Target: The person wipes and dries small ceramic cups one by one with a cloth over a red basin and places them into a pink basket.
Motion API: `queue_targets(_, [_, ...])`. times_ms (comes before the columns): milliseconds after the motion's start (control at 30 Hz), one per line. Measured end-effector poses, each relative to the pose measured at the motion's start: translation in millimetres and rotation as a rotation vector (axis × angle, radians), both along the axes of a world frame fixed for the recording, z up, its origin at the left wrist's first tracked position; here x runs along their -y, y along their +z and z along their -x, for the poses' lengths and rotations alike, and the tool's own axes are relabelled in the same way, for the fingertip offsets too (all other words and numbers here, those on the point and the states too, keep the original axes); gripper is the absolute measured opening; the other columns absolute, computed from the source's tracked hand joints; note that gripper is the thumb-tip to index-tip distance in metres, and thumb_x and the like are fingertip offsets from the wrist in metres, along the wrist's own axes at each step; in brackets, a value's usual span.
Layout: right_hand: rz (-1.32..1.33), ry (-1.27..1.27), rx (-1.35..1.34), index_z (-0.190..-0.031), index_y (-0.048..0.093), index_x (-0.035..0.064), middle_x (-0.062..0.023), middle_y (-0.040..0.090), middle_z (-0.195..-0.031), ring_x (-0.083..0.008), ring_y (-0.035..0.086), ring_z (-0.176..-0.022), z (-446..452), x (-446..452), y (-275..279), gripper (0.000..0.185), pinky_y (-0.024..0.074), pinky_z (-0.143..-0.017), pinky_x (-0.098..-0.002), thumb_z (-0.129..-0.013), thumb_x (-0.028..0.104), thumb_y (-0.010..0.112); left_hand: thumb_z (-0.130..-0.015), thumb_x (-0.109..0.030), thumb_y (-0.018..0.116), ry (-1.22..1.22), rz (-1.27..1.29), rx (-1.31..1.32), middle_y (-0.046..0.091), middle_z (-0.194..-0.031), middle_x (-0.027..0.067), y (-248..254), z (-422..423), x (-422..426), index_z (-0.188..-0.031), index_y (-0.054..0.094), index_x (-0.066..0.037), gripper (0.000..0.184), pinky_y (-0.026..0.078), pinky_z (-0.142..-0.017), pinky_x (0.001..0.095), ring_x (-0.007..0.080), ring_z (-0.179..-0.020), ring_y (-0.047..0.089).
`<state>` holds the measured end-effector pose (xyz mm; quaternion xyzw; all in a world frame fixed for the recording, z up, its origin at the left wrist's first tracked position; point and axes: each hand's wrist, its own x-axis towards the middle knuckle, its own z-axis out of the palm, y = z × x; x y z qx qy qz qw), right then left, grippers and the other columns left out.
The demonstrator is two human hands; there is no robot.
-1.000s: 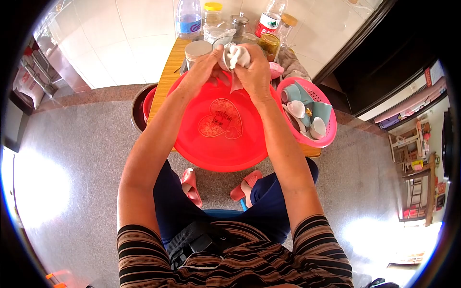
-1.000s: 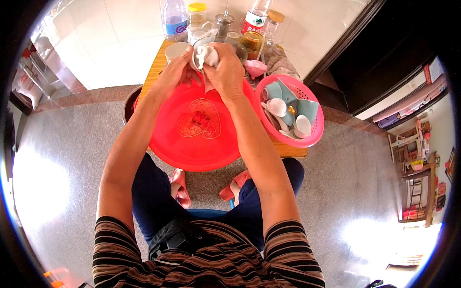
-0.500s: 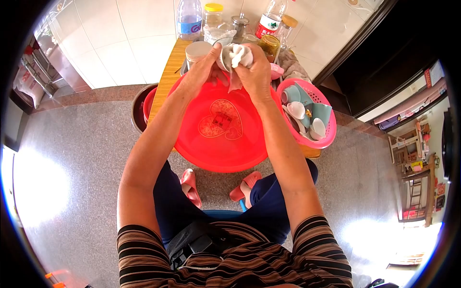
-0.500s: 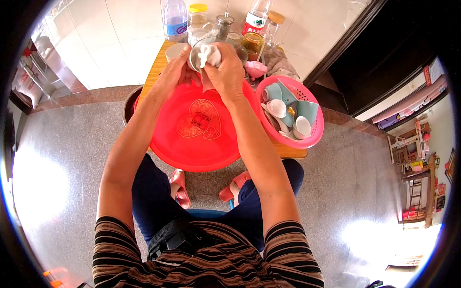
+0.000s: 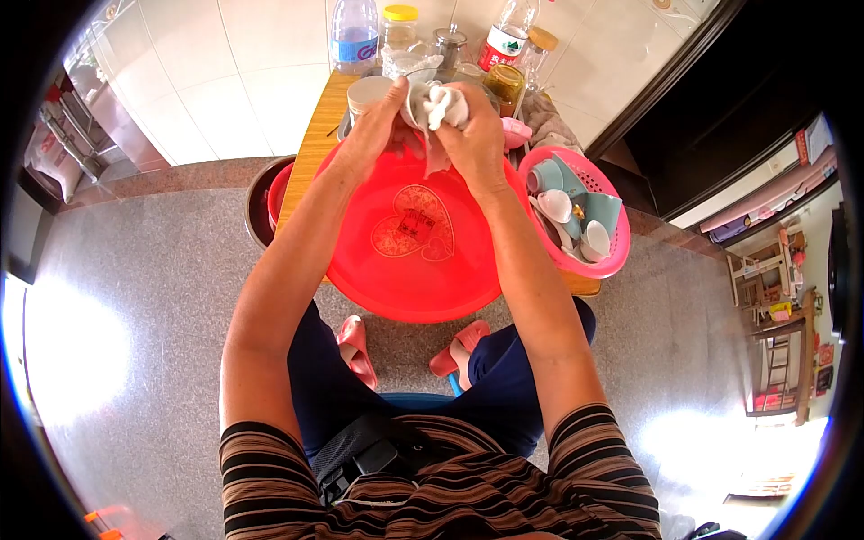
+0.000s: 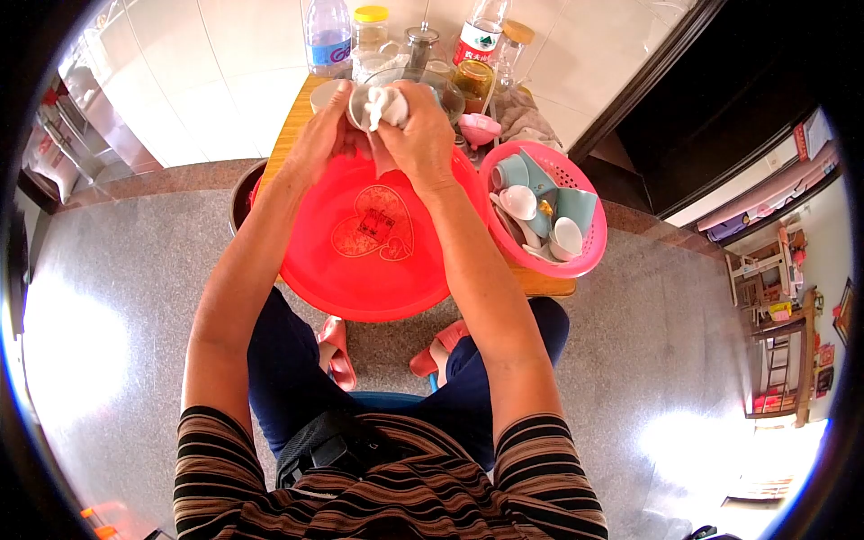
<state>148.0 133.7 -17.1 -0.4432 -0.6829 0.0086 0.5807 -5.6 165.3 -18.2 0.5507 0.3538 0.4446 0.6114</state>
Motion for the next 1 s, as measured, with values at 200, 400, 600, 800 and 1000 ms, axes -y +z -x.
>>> queue_targets(200, [0.191, 0.101, -0.303, -0.096, 0.061, 0.0052, -0.0087, 0.066, -0.086, -0.0148, 0.064, -0.080, 5, 9, 8, 0.022, 0.0497, -0.070, -0.0294, -0.076, 0.010, 0.069, -0.097, -0.055, 0.031, -0.189, -0.022, -0.077, 0.064, -0.082, 0.0046, 0, -1, 4, -0.094, 0.061, -0.007, 0.057, 0.040, -0.047, 0.0224, 0.0113, -0.063, 0.062])
queue_targets(400, [0.132, 0.218, -0.131, -0.099, 0.061, 0.0061, -0.0104, 0.065, -0.087, -0.0223, 0.065, -0.079, 4, 4, 0, 0.028, 0.0500, -0.070, -0.0307, -0.073, 0.009, 0.070, -0.092, -0.061, 0.039, 0.068, -0.003, 0.068, 0.062, -0.091, 0.0048, -3, -1, -4, -0.099, 0.057, -0.009, 0.056, 0.044, -0.063, 0.0251, 0.0101, -0.084, 0.057])
queue_targets(600, [0.023, -0.084, -0.033, -0.098, 0.060, 0.0061, -0.0104, 0.064, -0.087, -0.0240, 0.064, -0.077, 0, -1, 0, 0.027, 0.0499, -0.070, -0.0314, -0.073, 0.011, 0.071, -0.092, -0.061, 0.039, -0.286, 0.027, -0.075, 0.063, -0.092, 0.0042, 0, 3, -2, -0.098, 0.057, -0.009, 0.055, 0.044, -0.061, 0.0253, 0.0105, -0.084, 0.059])
queue_targets(800, [0.211, 0.295, -0.169, -0.102, 0.061, 0.0039, -0.0026, 0.064, -0.093, -0.0091, 0.058, -0.087, 7, 9, 2, 0.027, 0.0479, -0.076, -0.0249, -0.076, 0.003, 0.066, -0.092, -0.059, 0.043, 0.044, 0.011, 0.092, 0.063, -0.094, 0.0074, -10, -6, -5, -0.100, 0.057, -0.006, 0.056, 0.044, -0.056, 0.0255, 0.0104, -0.081, 0.059])
queue_targets(1000, [0.097, 0.023, -0.031, -0.101, 0.061, 0.0030, -0.0060, 0.065, -0.091, -0.0120, 0.060, -0.085, 4, 3, 1, 0.025, 0.0482, -0.075, -0.0268, -0.077, 0.007, 0.066, -0.094, -0.057, 0.042, -0.053, 0.018, -0.010, 0.063, -0.092, 0.0065, -8, 1, -10, -0.101, 0.057, -0.007, 0.053, 0.044, -0.055, 0.0255, 0.0104, -0.080, 0.059])
